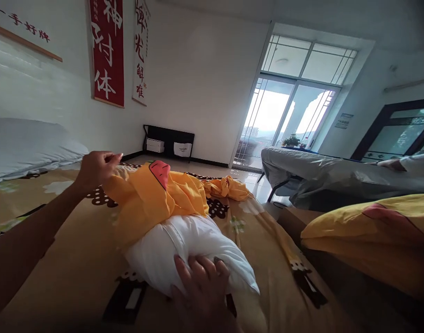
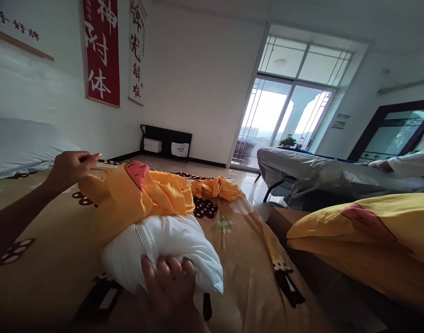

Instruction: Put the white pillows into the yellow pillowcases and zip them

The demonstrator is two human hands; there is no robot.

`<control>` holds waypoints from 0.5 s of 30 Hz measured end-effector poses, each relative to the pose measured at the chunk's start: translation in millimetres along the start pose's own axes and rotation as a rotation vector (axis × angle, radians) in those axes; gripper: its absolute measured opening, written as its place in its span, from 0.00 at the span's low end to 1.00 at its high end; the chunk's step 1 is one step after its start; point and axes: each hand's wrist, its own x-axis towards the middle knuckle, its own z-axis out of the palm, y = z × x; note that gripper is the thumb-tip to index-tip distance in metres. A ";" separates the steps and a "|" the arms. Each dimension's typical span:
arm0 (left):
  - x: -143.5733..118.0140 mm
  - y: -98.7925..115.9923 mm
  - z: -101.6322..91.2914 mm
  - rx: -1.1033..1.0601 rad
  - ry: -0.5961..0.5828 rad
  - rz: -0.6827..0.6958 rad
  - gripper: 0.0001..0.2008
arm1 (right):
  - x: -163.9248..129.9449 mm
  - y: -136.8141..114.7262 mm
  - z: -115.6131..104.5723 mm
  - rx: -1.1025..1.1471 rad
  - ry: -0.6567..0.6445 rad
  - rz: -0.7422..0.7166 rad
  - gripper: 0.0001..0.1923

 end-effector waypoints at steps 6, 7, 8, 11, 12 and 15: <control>-46.3 100.6 -0.1 -0.062 -0.126 0.609 0.06 | 12.7 -15.0 8.0 0.014 0.056 -0.133 0.17; -55.2 118.1 8.6 -0.015 -0.312 0.751 0.05 | 13.6 -18.5 9.6 0.010 0.044 -0.161 0.18; -63.0 130.8 19.6 0.053 -0.485 0.835 0.06 | 13.7 -21.9 11.0 0.003 0.041 -0.182 0.18; -78.2 137.7 58.1 0.243 -0.713 0.764 0.13 | 11.2 -29.8 13.9 -0.016 0.084 -0.200 0.18; -80.6 132.3 69.1 0.292 -0.721 0.705 0.12 | 10.0 -30.8 14.4 -0.019 0.101 -0.201 0.18; -80.8 115.2 85.6 0.386 -0.738 0.646 0.04 | 8.8 -28.9 14.1 0.006 0.107 -0.215 0.19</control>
